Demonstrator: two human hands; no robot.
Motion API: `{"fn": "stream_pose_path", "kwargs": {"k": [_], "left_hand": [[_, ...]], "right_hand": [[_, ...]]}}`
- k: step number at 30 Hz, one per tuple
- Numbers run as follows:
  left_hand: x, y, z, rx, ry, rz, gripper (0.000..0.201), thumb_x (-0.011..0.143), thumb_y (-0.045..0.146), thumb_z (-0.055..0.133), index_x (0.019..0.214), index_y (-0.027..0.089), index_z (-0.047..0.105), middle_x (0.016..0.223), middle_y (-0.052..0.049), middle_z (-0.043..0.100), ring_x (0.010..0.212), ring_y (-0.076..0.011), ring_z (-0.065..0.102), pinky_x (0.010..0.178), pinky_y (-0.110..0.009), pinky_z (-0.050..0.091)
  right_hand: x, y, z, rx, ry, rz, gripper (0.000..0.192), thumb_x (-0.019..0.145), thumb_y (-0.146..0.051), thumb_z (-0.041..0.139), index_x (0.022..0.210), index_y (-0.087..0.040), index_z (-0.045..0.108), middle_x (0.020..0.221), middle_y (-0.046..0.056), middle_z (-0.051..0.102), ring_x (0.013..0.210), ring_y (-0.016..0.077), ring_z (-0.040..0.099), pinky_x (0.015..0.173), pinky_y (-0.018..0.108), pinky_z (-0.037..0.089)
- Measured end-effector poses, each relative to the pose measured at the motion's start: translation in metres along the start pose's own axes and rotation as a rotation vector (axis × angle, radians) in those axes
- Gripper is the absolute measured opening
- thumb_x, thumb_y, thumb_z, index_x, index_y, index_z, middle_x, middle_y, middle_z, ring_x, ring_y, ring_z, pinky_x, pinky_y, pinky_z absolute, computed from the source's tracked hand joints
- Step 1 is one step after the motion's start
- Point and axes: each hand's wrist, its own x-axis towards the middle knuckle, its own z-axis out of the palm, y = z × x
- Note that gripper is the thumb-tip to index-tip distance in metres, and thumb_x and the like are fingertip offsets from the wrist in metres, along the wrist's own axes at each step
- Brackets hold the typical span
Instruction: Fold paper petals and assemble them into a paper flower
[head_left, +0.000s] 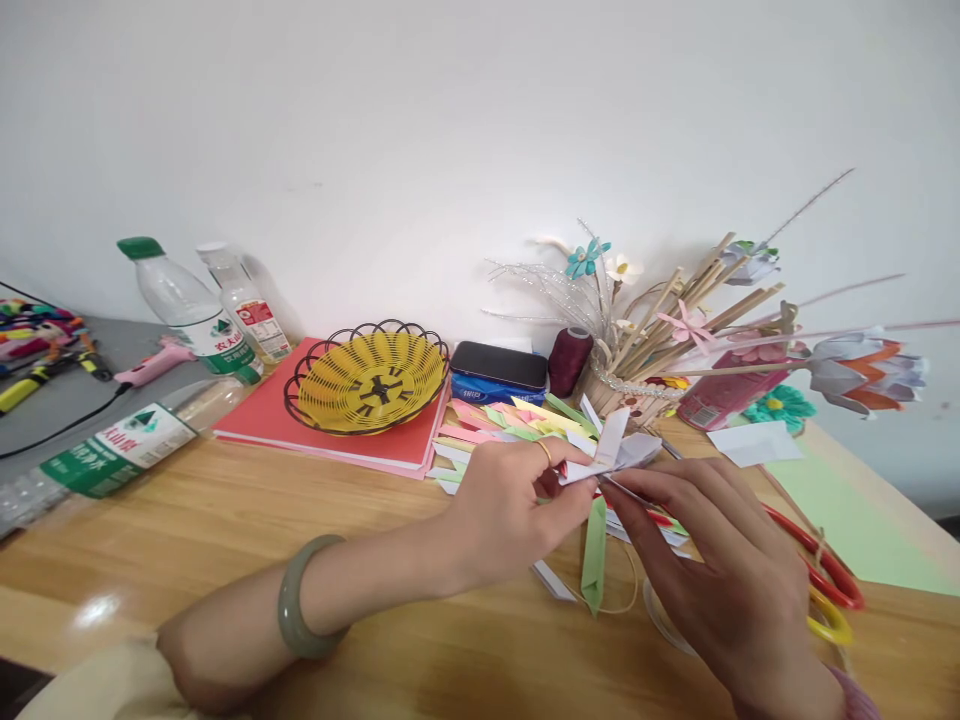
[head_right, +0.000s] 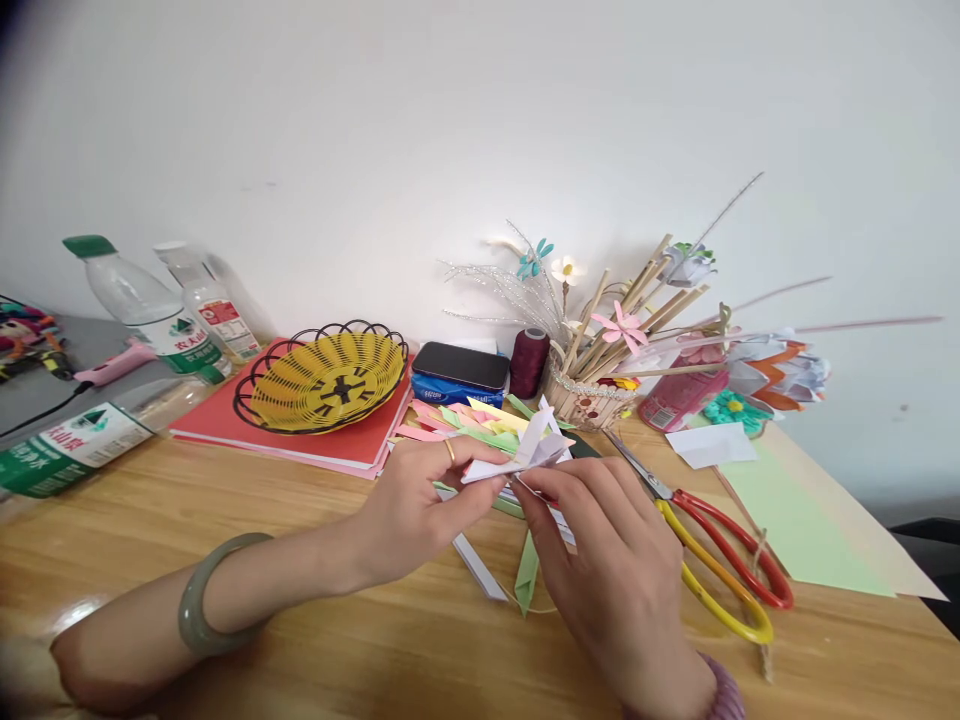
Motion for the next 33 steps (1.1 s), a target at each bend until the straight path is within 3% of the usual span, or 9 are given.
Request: {"fn": "stream_pose_path", "kwargs": {"k": [5,9,14,18,23,29,31,33], "left_hand": [[-0.001,-0.003,0.003,-0.178,-0.026,-0.061,0.018,0.083,0.028,0.046,0.086,0.017,0.059,0.064,0.000,0.055,0.056,-0.0110,0.048,0.052,-0.021,0.036],[-0.005,-0.005,0.009,-0.098,0.020,-0.073,0.021,0.089,0.038,0.037,0.092,0.019,0.047,0.062,0.002,0.052,0.053,-0.0109,0.045,0.052,-0.022,0.034],[-0.011,-0.005,0.016,-0.034,0.047,-0.072,0.017,0.091,0.035,0.030,0.093,0.021,0.038,0.059,0.004,0.046,0.052,-0.0119,0.043,0.052,-0.024,0.029],[-0.012,-0.009,0.019,0.088,0.111,0.061,0.007,0.090,0.027,0.032,0.091,0.022,0.036,0.056,0.006,0.039,0.047,-0.0111,0.038,0.050,-0.023,0.026],[-0.012,-0.025,0.024,0.320,0.238,0.369,0.010,0.088,0.019,0.034,0.097,0.022,0.033,0.065,0.004,0.048,0.053,-0.0110,0.045,0.049,-0.021,0.029],[-0.009,-0.030,0.027,0.437,0.252,0.357,0.016,0.089,0.020,0.034,0.104,0.021,0.031,0.072,0.001,0.056,0.056,-0.0125,0.052,0.049,-0.022,0.034],[-0.007,-0.028,0.026,0.447,0.243,0.369,0.016,0.089,0.020,0.033,0.105,0.021,0.031,0.073,0.001,0.057,0.057,-0.0129,0.054,0.049,-0.022,0.035],[-0.005,-0.027,0.024,0.443,0.215,0.397,0.017,0.090,0.020,0.033,0.106,0.021,0.030,0.075,0.000,0.058,0.058,-0.0131,0.055,0.049,-0.021,0.035]], "right_hand": [[-0.002,0.003,0.000,0.025,-0.028,-0.019,0.015,0.076,-0.008,0.061,0.086,-0.019,0.058,0.074,0.004,0.062,0.068,0.0164,0.054,0.060,0.030,0.044],[-0.001,0.004,0.000,0.041,-0.021,-0.052,0.020,0.076,-0.005,0.058,0.089,-0.020,0.058,0.075,0.004,0.062,0.067,0.0157,0.054,0.060,0.030,0.045],[-0.001,-0.001,0.001,0.116,-0.034,-0.037,0.021,0.075,-0.004,0.060,0.091,-0.019,0.058,0.076,0.004,0.061,0.068,0.0151,0.054,0.060,0.029,0.046],[0.000,-0.006,0.002,0.225,-0.087,0.135,0.010,0.077,-0.018,0.062,0.086,-0.020,0.058,0.076,0.002,0.059,0.069,0.0154,0.056,0.058,0.027,0.046],[-0.001,-0.012,0.003,0.245,-0.087,0.267,0.003,0.080,-0.019,0.059,0.079,-0.022,0.058,0.071,0.000,0.058,0.065,0.0136,0.056,0.055,0.025,0.044],[0.000,-0.013,0.002,0.036,-0.018,0.044,0.015,0.075,-0.009,0.062,0.086,-0.018,0.058,0.073,0.003,0.063,0.067,0.0155,0.055,0.062,0.029,0.044],[0.001,-0.012,-0.001,0.015,-0.021,0.051,0.013,0.076,-0.010,0.062,0.085,-0.018,0.058,0.073,0.003,0.063,0.067,0.0155,0.055,0.062,0.029,0.044],[0.002,-0.009,-0.004,0.082,-0.096,0.160,0.005,0.079,-0.016,0.060,0.082,-0.020,0.059,0.074,0.002,0.063,0.067,0.0150,0.056,0.061,0.028,0.044]]}}
